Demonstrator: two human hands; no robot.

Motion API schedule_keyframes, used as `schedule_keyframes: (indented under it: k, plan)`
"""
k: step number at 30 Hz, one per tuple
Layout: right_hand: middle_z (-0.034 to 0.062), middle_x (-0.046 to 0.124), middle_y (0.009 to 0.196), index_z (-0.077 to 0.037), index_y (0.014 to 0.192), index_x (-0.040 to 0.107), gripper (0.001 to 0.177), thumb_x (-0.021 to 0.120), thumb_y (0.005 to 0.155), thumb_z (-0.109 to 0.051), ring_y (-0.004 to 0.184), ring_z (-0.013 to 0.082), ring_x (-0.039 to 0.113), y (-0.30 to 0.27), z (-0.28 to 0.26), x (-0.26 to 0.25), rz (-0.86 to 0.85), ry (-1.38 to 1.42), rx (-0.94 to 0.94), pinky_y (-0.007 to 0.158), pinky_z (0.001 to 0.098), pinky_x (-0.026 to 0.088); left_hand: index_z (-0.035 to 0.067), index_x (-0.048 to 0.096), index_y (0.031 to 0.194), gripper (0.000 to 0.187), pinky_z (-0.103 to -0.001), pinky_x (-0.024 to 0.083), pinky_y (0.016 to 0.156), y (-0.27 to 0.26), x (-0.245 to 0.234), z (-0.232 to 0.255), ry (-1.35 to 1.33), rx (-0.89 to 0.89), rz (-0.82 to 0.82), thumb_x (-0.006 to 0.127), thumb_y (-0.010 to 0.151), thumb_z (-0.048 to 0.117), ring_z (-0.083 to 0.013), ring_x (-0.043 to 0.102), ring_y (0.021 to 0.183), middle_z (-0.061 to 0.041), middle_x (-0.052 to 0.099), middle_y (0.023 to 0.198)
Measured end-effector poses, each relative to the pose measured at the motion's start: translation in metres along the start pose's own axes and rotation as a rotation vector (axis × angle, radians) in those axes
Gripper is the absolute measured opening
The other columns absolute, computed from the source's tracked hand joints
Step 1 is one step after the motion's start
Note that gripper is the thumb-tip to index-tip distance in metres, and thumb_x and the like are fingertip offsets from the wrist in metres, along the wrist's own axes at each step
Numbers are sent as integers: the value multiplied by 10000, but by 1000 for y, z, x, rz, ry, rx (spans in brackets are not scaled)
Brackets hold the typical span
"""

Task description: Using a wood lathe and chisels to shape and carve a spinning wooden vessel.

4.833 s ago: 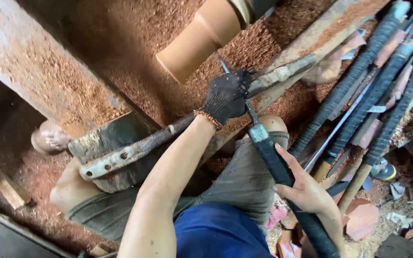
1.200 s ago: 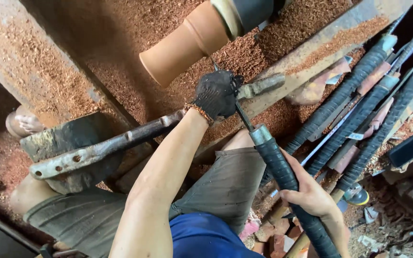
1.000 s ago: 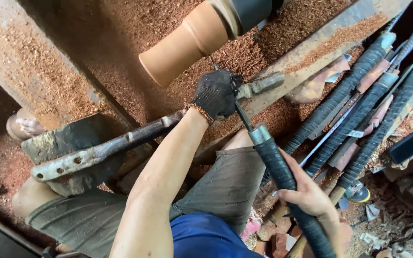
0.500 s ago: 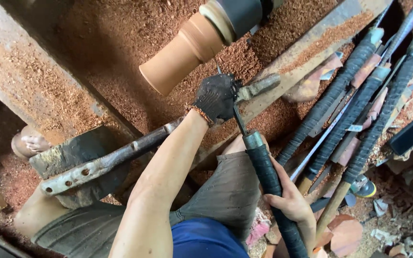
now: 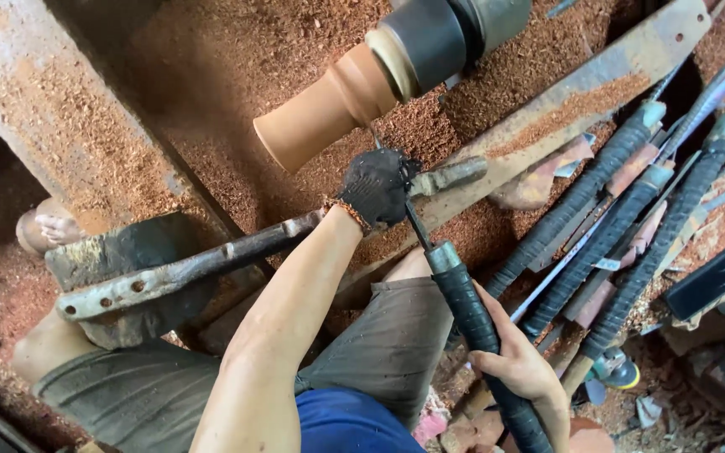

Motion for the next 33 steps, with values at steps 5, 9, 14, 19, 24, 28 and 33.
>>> schedule_keyframes:
  k: [5, 9, 14, 19, 24, 28, 33]
  plan:
    - [61, 602, 851, -246, 1644, 220, 1124, 672, 653, 36, 580, 142, 573, 2, -12, -13, -29, -5, 36, 505, 290, 494, 158, 761, 921, 335, -452, 620, 703, -9, 0, 2, 2, -17, 65, 739, 587, 171, -354, 736, 815, -169, 720, 819]
    - [64, 600, 832, -266, 1662, 239, 1145, 674, 646, 33, 562, 149, 590, 4, -25, -20, -16, -124, 64, 497, 297, 511, 174, 776, 883, 241, -467, 613, 699, -8, -4, 2, -58, -11, 175, 738, 645, 176, -366, 738, 808, -166, 725, 823]
    - [70, 585, 834, -284, 1669, 260, 1141, 667, 655, 47, 554, 155, 575, -6, -26, 3, 68, -154, 122, 496, 303, 503, 172, 766, 872, 285, -444, 611, 726, -11, -18, 5, -146, -73, -7, 744, 588, 168, -347, 740, 837, -170, 733, 839]
    - [57, 594, 905, -208, 1607, 264, 1077, 667, 655, 94, 610, 135, 564, -3, 3, 32, 130, 21, -21, 530, 280, 489, 164, 767, 915, 357, -430, 617, 766, -8, -27, 6, -81, -7, -100, 819, 563, 199, -332, 743, 848, -155, 736, 874]
    - [97, 602, 851, -187, 1618, 240, 1078, 657, 661, 80, 610, 153, 582, -1, 6, 38, 102, 139, -75, 531, 288, 504, 143, 777, 904, 341, -408, 631, 746, -6, -30, 11, 31, 15, -169, 846, 581, 229, -301, 743, 818, -132, 730, 863]
    - [112, 592, 818, -156, 1635, 228, 1079, 657, 672, 74, 598, 160, 578, 1, 16, 39, 58, 241, -130, 526, 290, 500, 140, 770, 833, 303, -390, 630, 760, -3, -24, 7, -19, -7, -148, 864, 563, 243, -280, 741, 792, -117, 731, 841]
    - [104, 603, 855, -151, 1633, 207, 1080, 657, 677, 70, 605, 157, 576, 0, 10, 31, 40, 164, -118, 532, 289, 501, 147, 744, 817, 348, -389, 620, 770, -5, -22, 6, -24, -26, -117, 893, 515, 231, -293, 730, 814, -127, 719, 828]
Point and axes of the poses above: each hand's wrist, its own y-axis towards the middle knuckle, its own x-axis out of the palm, z = x × y, the point moved 3 cm from there along y, towards the middle knuckle
